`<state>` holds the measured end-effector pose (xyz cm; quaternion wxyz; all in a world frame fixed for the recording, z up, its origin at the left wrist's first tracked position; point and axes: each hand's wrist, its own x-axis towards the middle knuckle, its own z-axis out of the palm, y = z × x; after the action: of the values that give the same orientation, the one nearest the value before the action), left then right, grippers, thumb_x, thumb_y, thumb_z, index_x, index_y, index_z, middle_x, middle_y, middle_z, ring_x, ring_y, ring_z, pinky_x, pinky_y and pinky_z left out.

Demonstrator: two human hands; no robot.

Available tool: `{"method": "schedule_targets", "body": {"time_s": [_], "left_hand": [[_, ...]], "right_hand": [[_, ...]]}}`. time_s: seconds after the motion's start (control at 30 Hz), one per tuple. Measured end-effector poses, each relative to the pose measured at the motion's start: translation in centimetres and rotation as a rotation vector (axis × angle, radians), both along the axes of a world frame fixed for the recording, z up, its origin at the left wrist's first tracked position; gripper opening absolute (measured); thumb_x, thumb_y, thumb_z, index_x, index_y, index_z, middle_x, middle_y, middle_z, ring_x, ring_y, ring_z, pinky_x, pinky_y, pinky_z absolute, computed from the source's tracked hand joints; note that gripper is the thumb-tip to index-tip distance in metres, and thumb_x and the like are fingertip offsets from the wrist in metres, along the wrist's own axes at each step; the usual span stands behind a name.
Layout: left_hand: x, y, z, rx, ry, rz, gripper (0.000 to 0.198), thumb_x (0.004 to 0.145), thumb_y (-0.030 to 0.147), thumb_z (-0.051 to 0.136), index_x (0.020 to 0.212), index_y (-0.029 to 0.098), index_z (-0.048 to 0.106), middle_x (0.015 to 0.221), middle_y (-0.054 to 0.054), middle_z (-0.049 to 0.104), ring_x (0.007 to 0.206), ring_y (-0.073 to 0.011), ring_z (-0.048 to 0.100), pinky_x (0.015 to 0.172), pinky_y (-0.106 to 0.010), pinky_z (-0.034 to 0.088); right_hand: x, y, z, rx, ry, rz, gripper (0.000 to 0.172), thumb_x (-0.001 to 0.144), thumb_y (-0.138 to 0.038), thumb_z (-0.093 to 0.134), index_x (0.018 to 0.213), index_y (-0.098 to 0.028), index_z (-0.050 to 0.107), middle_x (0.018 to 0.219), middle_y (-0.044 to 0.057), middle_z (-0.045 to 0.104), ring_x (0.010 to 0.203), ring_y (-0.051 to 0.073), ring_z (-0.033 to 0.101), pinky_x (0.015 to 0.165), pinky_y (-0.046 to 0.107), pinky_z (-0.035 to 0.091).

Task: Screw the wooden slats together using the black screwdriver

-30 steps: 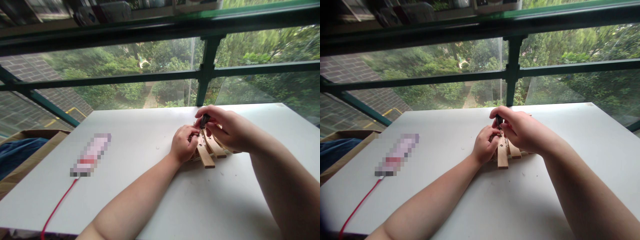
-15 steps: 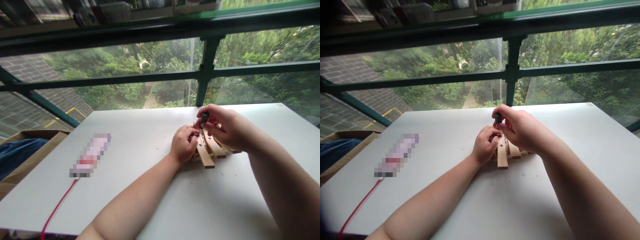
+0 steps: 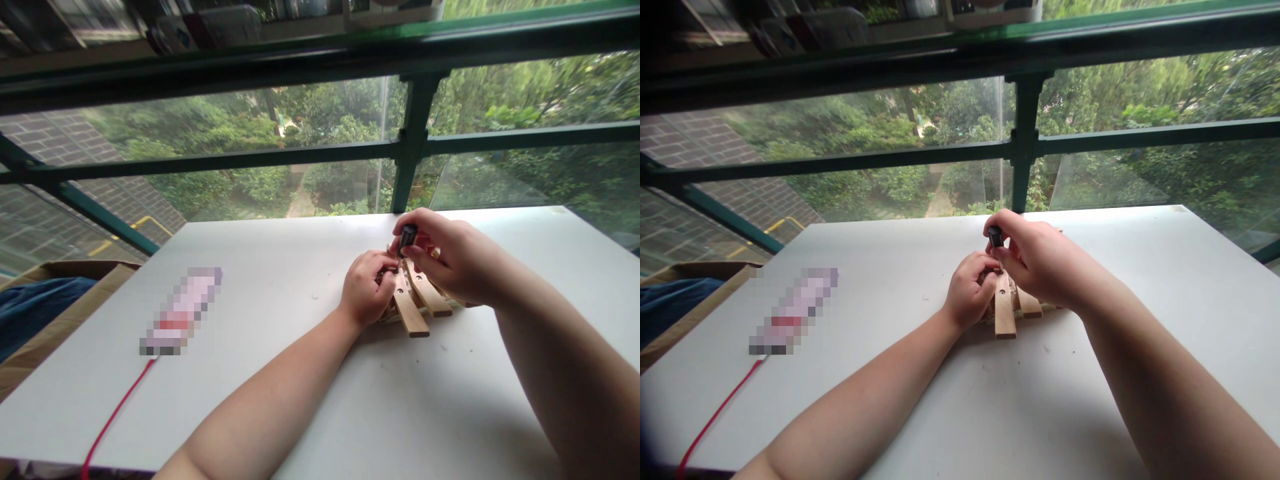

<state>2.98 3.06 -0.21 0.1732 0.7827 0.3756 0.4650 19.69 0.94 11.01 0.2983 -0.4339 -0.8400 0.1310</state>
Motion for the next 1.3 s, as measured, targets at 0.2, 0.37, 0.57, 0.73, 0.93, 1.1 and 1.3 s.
{"method": "schedule_targets", "body": {"time_s": [0.2, 0.37, 0.57, 0.73, 0.93, 1.1, 1.3], "left_hand": [[-0.02, 0.01, 0.00, 0.014, 0.007, 0.003, 0.018, 0.084, 0.012, 0.050, 0.095, 0.020, 0.062, 0.105, -0.005, 0.065, 0.102, -0.0186, 0.060, 0.093, -0.034, 0.048], [-0.02, 0.02, 0.02, 0.024, 0.014, 0.012, 0.018, 0.084, 0.012, 0.050, 0.094, 0.020, 0.062, 0.104, -0.004, 0.066, 0.101, -0.0180, 0.060, 0.093, -0.033, 0.048], [-0.02, 0.04, 0.02, 0.008, 0.012, 0.000, 0.018, 0.085, 0.013, 0.049, 0.095, 0.020, 0.062, 0.106, -0.005, 0.065, 0.102, -0.0191, 0.060, 0.094, -0.035, 0.048], [0.03, -0.08, 0.01, 0.039, 0.019, 0.033, 0.017, 0.084, 0.012, 0.050, 0.094, 0.020, 0.061, 0.103, -0.004, 0.064, 0.099, -0.0174, 0.059, 0.092, -0.032, 0.047], [0.19, -0.27, -0.14, 0.003, 0.018, 0.219, 0.014, 0.077, 0.014, 0.057, 0.089, 0.021, 0.056, 0.095, -0.004, 0.060, 0.096, -0.0220, 0.056, 0.091, -0.038, 0.046], [0.24, -0.14, -0.67, -0.003, -0.078, 0.252, 0.037, 0.073, 0.014, 0.060, 0.107, 0.019, 0.049, 0.114, -0.009, 0.057, 0.112, -0.0253, 0.053, 0.101, -0.042, 0.042], [0.12, 0.38, -0.94, -0.128, -0.096, 0.090, 0.047, 0.080, 0.014, 0.056, 0.127, 0.021, 0.048, 0.125, -0.009, 0.059, 0.118, -0.0258, 0.053, 0.103, -0.042, 0.042]], "right_hand": [[0.06, -0.08, 0.03, 0.003, -0.004, 0.001, 0.027, 0.085, -0.022, 0.054, 0.112, -0.022, 0.053, 0.091, 0.005, 0.069, 0.072, 0.017, 0.062, 0.063, 0.028, 0.045], [-0.08, -0.12, 0.10, 0.015, -0.017, -0.007, 0.024, 0.085, -0.022, 0.054, 0.109, -0.022, 0.054, 0.089, 0.005, 0.069, 0.072, 0.017, 0.062, 0.064, 0.028, 0.044], [-0.02, -0.04, 0.11, 0.003, -0.017, -0.017, 0.023, 0.085, -0.024, 0.055, 0.108, -0.024, 0.053, 0.087, 0.004, 0.069, 0.070, 0.017, 0.061, 0.062, 0.027, 0.044], [0.08, -0.01, 0.06, 0.009, -0.008, -0.022, 0.024, 0.084, -0.023, 0.056, 0.108, -0.025, 0.053, 0.085, 0.003, 0.069, 0.068, 0.017, 0.061, 0.059, 0.027, 0.043], [-0.10, -0.06, 0.06, 0.006, -0.009, -0.017, 0.023, 0.085, -0.024, 0.055, 0.107, -0.025, 0.053, 0.087, 0.003, 0.069, 0.069, 0.017, 0.062, 0.060, 0.027, 0.042], [-0.10, -0.05, 0.16, 0.011, -0.015, -0.020, 0.022, 0.085, -0.023, 0.054, 0.107, -0.024, 0.053, 0.087, 0.003, 0.069, 0.068, 0.017, 0.061, 0.060, 0.027, 0.042], [-0.04, -0.07, 0.20, 0.020, -0.037, -0.028, 0.024, 0.084, -0.024, 0.055, 0.108, -0.023, 0.053, 0.083, 0.002, 0.068, 0.066, 0.016, 0.060, 0.060, 0.027, 0.042]]}}
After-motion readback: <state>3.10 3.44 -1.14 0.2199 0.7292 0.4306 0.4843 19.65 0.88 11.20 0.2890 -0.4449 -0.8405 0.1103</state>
